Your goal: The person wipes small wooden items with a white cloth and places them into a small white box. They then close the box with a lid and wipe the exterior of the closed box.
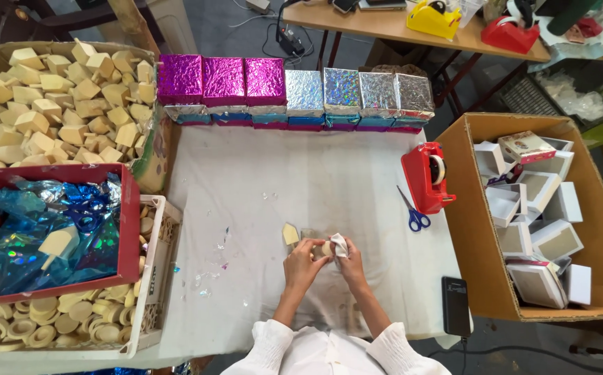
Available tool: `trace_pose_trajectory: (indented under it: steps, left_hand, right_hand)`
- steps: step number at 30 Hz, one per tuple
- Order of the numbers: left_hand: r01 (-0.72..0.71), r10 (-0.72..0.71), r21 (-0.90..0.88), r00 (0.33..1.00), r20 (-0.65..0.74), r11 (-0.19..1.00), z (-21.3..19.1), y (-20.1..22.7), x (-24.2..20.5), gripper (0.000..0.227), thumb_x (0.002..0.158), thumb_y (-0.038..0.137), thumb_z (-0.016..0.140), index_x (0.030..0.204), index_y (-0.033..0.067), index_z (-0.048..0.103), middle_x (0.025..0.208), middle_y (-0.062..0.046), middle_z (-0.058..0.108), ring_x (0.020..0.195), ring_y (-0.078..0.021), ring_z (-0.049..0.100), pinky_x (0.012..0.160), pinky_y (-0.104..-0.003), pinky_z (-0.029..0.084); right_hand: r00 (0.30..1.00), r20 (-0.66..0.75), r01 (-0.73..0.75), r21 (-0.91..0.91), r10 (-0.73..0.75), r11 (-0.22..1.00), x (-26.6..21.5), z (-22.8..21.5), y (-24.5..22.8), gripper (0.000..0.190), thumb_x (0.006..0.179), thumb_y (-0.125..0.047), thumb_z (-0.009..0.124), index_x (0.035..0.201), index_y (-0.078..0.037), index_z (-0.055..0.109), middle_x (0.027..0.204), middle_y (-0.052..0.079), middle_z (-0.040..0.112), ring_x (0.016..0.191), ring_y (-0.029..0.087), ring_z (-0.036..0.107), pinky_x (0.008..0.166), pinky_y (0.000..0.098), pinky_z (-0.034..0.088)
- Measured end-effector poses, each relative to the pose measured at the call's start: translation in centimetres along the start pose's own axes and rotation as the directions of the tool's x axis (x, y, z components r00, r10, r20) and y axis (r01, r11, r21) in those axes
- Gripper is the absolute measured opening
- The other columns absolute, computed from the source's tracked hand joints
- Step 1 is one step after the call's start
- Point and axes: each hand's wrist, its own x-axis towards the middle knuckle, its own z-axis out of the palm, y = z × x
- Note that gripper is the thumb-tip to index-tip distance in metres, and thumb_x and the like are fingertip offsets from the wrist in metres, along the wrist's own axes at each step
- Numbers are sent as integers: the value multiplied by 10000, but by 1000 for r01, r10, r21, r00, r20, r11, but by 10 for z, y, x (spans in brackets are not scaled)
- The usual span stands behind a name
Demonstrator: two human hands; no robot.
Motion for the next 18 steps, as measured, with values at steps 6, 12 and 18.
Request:
trace_pose_trajectory:
  steps: [6,12,18]
  left_hand:
    - [-10,10,-40,1000,1,999,-2,16,-13,471,745,368,871,1174,218,743,1076,64,717,681,-165,704,626,-335,546]
    - [46,-53,-51,990,-130,998,-5,18,-22,424,727,320,872,1123,214,766,1059,67,728,682,-170,693,610,-348,543]
    - [-50,50,0,996,-72,999,14,12,-34,311,732,141,833,1027,155,734,1025,52,717,723,-162,721,622,-354,546]
  right_hand:
    - [997,-67,-33,166,45,986,3,-13,18,293,988,-125,587,1253,-14,645,1170,21,702,1052,82,656,908,225,532]
    - [988,57,-144,-23,145,989,-24,-10,-40,440,1086,-289,329,1371,-101,607,1178,-30,692,1136,47,597,1023,190,423]
    - [975,203,131,-171,-95,977,-31,-3,-33,354,915,34,539,1245,-53,634,1056,23,678,987,122,639,905,269,527]
